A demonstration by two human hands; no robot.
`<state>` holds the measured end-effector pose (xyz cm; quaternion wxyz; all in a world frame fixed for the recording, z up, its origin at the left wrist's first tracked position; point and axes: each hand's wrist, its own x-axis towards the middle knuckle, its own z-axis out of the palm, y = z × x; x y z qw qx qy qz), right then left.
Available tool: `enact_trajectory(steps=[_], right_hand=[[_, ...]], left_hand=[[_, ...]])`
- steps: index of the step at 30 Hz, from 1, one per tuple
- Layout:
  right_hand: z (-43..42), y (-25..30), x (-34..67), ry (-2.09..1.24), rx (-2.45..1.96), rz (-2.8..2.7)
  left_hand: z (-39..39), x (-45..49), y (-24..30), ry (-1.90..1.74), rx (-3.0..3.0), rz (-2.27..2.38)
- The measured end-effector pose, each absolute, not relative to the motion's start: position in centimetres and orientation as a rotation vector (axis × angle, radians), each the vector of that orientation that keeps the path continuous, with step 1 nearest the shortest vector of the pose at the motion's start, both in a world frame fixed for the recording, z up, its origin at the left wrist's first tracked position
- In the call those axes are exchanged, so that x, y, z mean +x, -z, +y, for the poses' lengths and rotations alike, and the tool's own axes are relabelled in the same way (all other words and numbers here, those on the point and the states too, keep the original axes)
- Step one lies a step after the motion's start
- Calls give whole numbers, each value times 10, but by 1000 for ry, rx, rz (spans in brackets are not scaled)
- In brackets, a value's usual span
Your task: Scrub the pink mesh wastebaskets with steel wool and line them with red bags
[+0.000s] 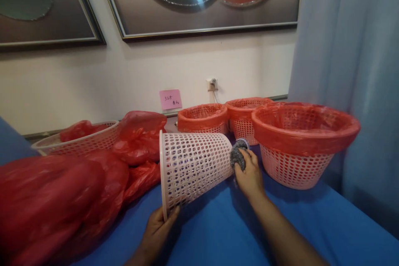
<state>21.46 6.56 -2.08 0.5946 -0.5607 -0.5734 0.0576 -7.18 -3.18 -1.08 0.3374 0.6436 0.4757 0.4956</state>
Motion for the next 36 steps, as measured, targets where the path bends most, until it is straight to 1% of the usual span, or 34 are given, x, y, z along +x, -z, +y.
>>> enact_trajectory(steps=[2, 7, 9, 11, 15, 17, 19, 23, 26, 28, 29, 31, 34, 36], right_hand=[[52, 18, 202, -94, -1177, -1432], [-17, 1, 150, 64, -541, -1892], [-26, -3, 145, 110, -366, -1962], [-16, -3, 155, 144, -449, -1911], [34, 4, 202, 31, -1057, -1483], [50, 6, 219, -29, -1210, -1330], [49, 5, 220, -18, -1180, -1352], [9, -5, 188, 78, -787, -1693], [-20, -10, 164, 60, -476, -1919], [-25, -10, 160, 42, -363, -1974], [-23, -9, 161, 41, -367, -1965], [-8, -4, 170, 33, -510, -1874], [27, 6, 191, -63, -912, -1557], [48, 11, 203, -142, -1105, -1344]], left_hand=[[-31, -71, 13, -1261, 1726, 1243], [-30, -65, 17, -1094, 1806, 1158], [-28, -64, 18, -1035, 1830, 1133], [-26, -63, 18, -1018, 1845, 1154], [-21, -62, 21, -989, 1893, 1198], [-20, -61, 23, -953, 1950, 1201], [-20, -59, 24, -912, 2016, 1217], [-26, -49, 8, -872, 2031, 1249], [-31, -39, -15, -952, 1816, 1178], [-33, -36, -26, -994, 1661, 1128], [-33, -36, -29, -1017, 1610, 1123], [-35, -40, -28, -1067, 1564, 1157], [-37, -51, -11, -1086, 1546, 1235], [-39, -59, 4, -1058, 1556, 1259]])
